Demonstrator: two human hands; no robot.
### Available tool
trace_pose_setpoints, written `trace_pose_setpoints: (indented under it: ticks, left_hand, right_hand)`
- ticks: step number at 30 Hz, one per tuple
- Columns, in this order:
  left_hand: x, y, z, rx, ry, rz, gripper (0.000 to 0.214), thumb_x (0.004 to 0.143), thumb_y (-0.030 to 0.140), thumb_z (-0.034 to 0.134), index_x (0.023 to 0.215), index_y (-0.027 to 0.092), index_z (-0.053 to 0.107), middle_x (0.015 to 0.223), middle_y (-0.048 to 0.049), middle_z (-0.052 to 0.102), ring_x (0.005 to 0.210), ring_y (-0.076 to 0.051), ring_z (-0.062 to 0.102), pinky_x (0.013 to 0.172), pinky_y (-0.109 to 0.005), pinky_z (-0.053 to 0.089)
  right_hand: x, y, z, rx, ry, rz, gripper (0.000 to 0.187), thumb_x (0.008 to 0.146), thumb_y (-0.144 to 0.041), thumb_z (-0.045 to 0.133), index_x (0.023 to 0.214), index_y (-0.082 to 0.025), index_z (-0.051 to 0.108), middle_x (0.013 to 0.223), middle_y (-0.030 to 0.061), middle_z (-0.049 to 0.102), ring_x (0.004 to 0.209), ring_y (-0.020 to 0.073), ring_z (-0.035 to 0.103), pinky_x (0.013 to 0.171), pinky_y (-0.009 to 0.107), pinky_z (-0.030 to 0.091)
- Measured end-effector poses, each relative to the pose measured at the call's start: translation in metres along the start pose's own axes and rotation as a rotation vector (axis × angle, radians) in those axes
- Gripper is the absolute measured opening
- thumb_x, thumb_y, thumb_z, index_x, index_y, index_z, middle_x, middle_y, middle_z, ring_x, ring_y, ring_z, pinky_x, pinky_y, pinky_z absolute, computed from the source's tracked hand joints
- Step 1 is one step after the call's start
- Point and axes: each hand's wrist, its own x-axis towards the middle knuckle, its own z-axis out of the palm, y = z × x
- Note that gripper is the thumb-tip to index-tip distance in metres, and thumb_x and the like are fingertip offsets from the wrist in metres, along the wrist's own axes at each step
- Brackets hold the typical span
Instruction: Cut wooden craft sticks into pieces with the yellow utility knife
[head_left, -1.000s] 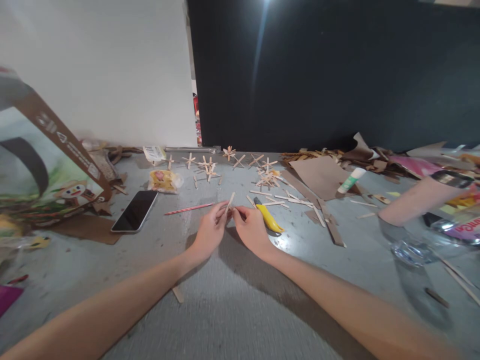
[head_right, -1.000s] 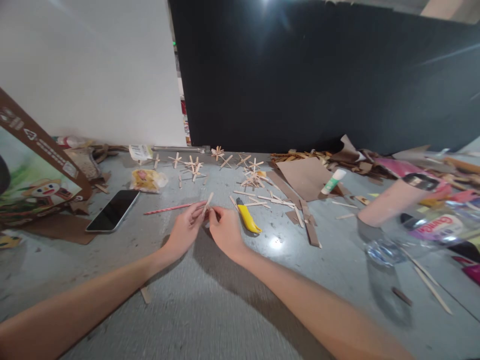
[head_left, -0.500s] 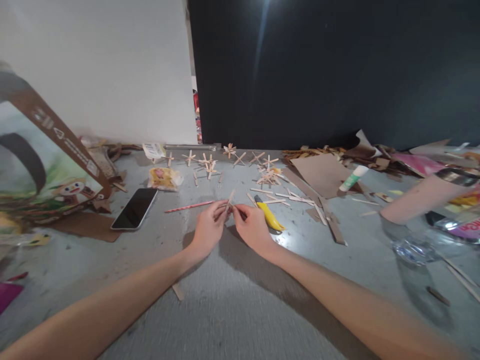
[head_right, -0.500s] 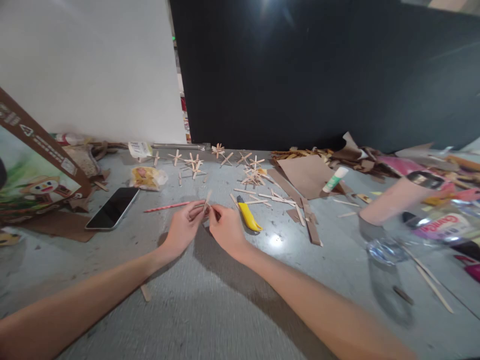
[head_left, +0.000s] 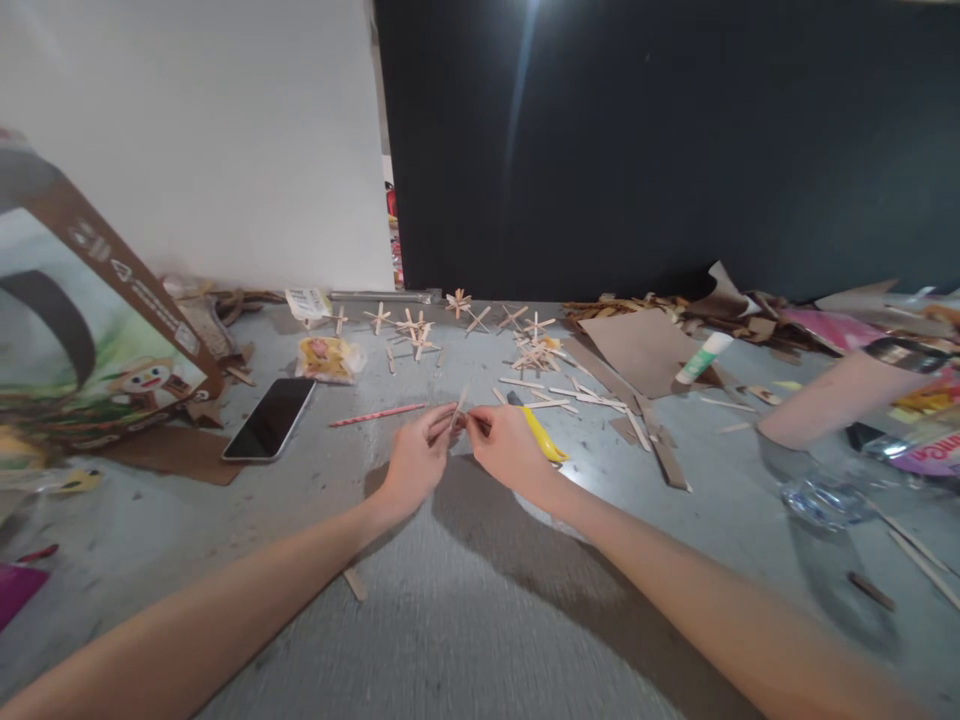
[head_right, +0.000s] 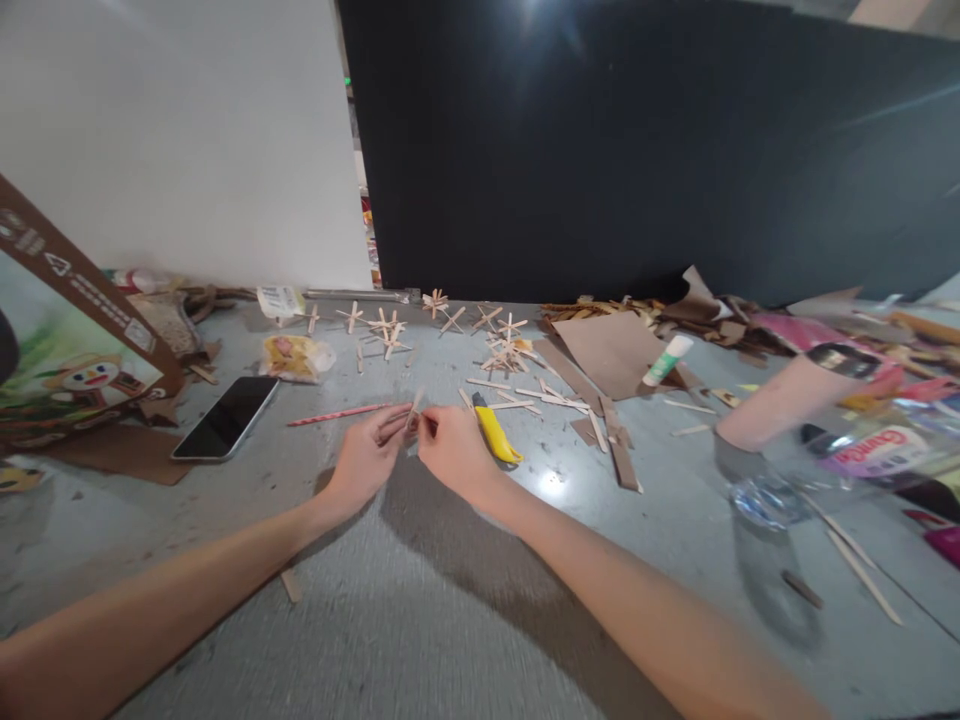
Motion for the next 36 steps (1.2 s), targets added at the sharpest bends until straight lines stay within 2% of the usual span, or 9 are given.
trace_pose_setpoints:
  ticks: [7,10,13,18,21,24,28,32,36]
  left_hand:
    - [0.0,0.004,0.002,-0.036,0.022,-0.005,0.032,0.089,0.037,0.07,0.115,0.018,0.067,0.112,-0.0152,0.08,0.105,-0.028,0.078,0.097,-0.045,0.062]
    - [0.002,0.003,0.002,-0.11,0.047,-0.058,0.034,0.087,0.041,0.073,0.111,0.017,0.067,0.108,-0.0158,0.081,0.1,-0.028,0.079,0.095,-0.047,0.062]
    - [0.003,0.005,0.003,-0.183,0.065,-0.095,0.037,0.085,0.043,0.077,0.108,0.017,0.067,0.107,-0.0171,0.08,0.098,-0.029,0.079,0.096,-0.048,0.061]
    - [0.001,0.016,0.005,-0.276,0.042,-0.092,0.039,0.082,0.046,0.08,0.105,0.017,0.066,0.109,-0.0171,0.08,0.102,-0.028,0.078,0.099,-0.049,0.059]
    - [0.001,0.02,0.005,-0.331,0.048,-0.134,0.04,0.079,0.045,0.083,0.103,0.017,0.066,0.108,-0.0164,0.081,0.104,-0.029,0.078,0.1,-0.05,0.058]
    - [0.001,0.021,0.005,-0.351,0.055,-0.166,0.04,0.078,0.045,0.084,0.1,0.017,0.067,0.106,-0.0156,0.081,0.103,-0.029,0.078,0.1,-0.051,0.058]
    - [0.001,0.021,0.005,-0.348,0.042,-0.165,0.037,0.079,0.044,0.083,0.098,0.017,0.068,0.104,-0.0147,0.081,0.101,-0.029,0.079,0.098,-0.049,0.059]
    - [0.0,0.02,0.005,-0.301,0.049,-0.156,0.037,0.08,0.048,0.081,0.098,0.018,0.068,0.103,-0.0136,0.081,0.1,-0.029,0.079,0.094,-0.048,0.06]
    - [0.0,0.021,0.005,-0.311,0.055,-0.17,0.039,0.078,0.048,0.081,0.099,0.018,0.067,0.099,-0.0124,0.081,0.093,-0.027,0.078,0.087,-0.044,0.06]
  right_hand:
    - [-0.003,-0.004,0.002,-0.04,0.007,-0.004,0.032,0.09,-0.016,0.05,0.061,-0.019,0.063,0.053,0.0006,0.059,0.047,0.0122,0.039,0.051,0.028,0.026]
    - [0.0,-0.007,-0.013,-0.058,-0.052,-0.017,0.035,0.088,-0.016,0.053,0.054,-0.02,0.058,0.047,-0.0019,0.052,0.044,0.011,0.034,0.048,0.028,0.023]
    - [0.004,-0.005,-0.035,-0.182,-0.119,-0.009,0.037,0.093,-0.02,0.053,0.057,-0.021,0.061,0.05,0.0004,0.056,0.045,0.0125,0.039,0.05,0.029,0.024]
    - [0.013,0.029,-0.065,-0.63,-0.11,0.159,0.029,0.1,-0.02,0.05,0.085,-0.018,0.075,0.075,0.0111,0.073,0.066,0.022,0.063,0.064,0.031,0.038]
    - [0.011,0.056,-0.071,-0.7,-0.103,0.182,0.026,0.098,-0.014,0.052,0.086,-0.013,0.076,0.087,0.0189,0.072,0.087,0.03,0.068,0.077,0.037,0.044]
    - [0.004,0.072,-0.067,-0.732,-0.033,0.078,0.024,0.1,-0.02,0.052,0.103,-0.011,0.074,0.109,0.023,0.069,0.109,0.0362,0.062,0.091,0.045,0.046]
    - [-0.004,0.071,-0.051,-0.676,-0.024,-0.109,0.026,0.102,-0.02,0.046,0.114,-0.016,0.068,0.11,0.0161,0.068,0.11,0.0307,0.061,0.094,0.04,0.047]
    - [-0.007,0.066,-0.036,-0.623,-0.083,0.005,0.031,0.099,-0.041,0.057,0.12,-0.018,0.061,0.115,0.0167,0.067,0.101,0.0303,0.067,0.077,0.035,0.048]
    - [-0.009,0.072,-0.031,-0.55,-0.097,0.102,0.032,0.1,-0.03,0.052,0.127,-0.014,0.055,0.11,0.0185,0.069,0.089,0.0294,0.071,0.07,0.033,0.046]
